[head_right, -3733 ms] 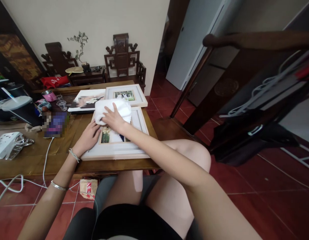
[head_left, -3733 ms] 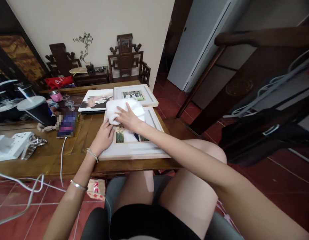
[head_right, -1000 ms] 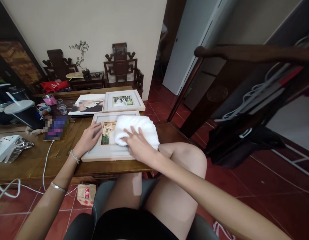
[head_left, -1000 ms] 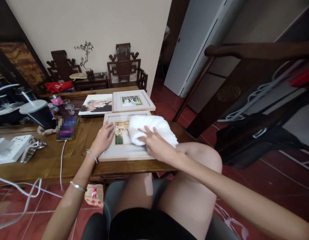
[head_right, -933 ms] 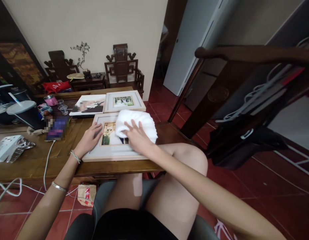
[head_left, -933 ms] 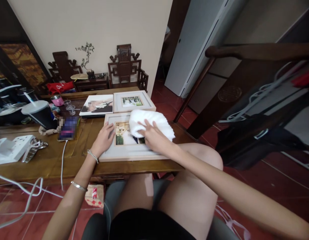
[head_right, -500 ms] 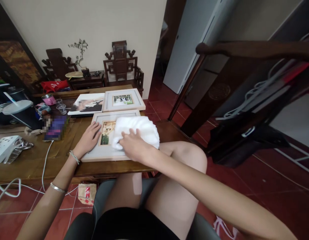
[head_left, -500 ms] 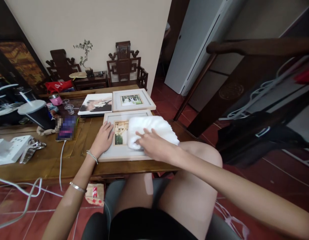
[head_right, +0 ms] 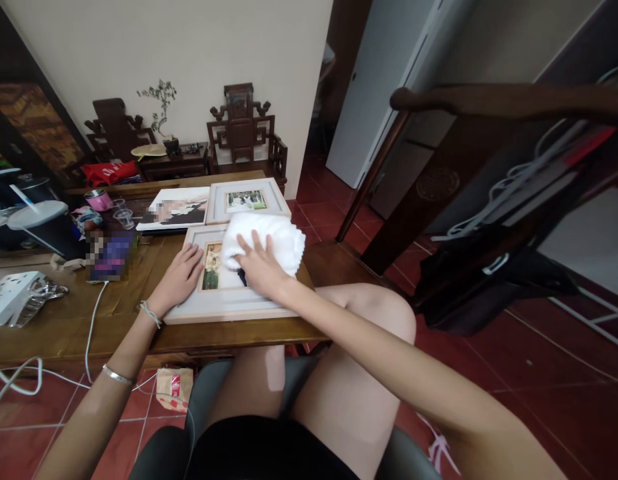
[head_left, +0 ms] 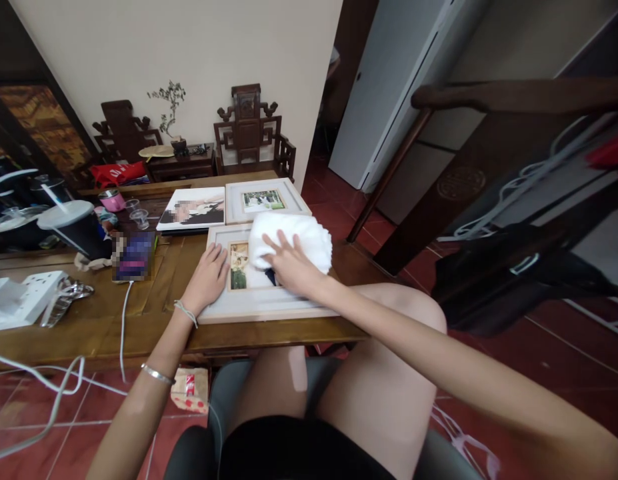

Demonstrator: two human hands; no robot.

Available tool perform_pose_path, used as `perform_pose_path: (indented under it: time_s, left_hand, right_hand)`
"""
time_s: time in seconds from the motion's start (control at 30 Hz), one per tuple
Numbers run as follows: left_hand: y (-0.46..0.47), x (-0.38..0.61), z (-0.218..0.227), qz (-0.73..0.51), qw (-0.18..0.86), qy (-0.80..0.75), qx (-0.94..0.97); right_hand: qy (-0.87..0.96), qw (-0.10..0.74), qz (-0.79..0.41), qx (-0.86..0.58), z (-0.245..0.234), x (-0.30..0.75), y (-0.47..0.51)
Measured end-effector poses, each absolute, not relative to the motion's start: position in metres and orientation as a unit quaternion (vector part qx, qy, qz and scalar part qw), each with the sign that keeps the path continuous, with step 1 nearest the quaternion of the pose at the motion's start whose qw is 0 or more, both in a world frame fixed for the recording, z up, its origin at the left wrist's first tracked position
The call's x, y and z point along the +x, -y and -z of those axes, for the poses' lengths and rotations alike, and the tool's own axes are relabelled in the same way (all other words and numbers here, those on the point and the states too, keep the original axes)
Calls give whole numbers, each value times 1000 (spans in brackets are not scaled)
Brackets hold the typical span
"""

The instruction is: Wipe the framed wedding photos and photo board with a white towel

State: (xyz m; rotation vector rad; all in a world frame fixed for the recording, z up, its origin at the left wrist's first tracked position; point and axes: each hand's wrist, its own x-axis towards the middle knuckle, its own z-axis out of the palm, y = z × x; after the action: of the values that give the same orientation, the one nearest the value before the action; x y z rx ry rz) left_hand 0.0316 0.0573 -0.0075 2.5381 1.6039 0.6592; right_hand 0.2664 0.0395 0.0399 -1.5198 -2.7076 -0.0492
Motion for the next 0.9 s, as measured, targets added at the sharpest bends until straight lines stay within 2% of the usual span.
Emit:
perform_pose_path:
  time_s: [0.13, 0.23, 0.47, 0.57, 0.7, 0.9]
  left_hand:
    - [-57, 31, 8, -228, 41, -522, 821]
    - [-57, 31, 9, -228, 42, -526, 818]
    - [-56, 33, 9, -232, 44, -524, 818]
    - [-56, 33, 8, -232, 46, -522, 820]
    - [-56, 32, 8, -232, 47, -517, 823]
    - [-55, 33, 9, -251, 58, -519, 815]
  right_hand:
    - [875, 8, 46, -482, -41, 257, -78]
    - [882, -20, 23, -470, -46, 249, -65]
    - [907, -78, -135, -391, -90, 262, 24]
    - [907, -75, -192, -368, -104, 264, 48]
    - [915, -18, -153, -373, -83, 256, 42]
    - [894, -2, -7, -448, -44, 243, -38]
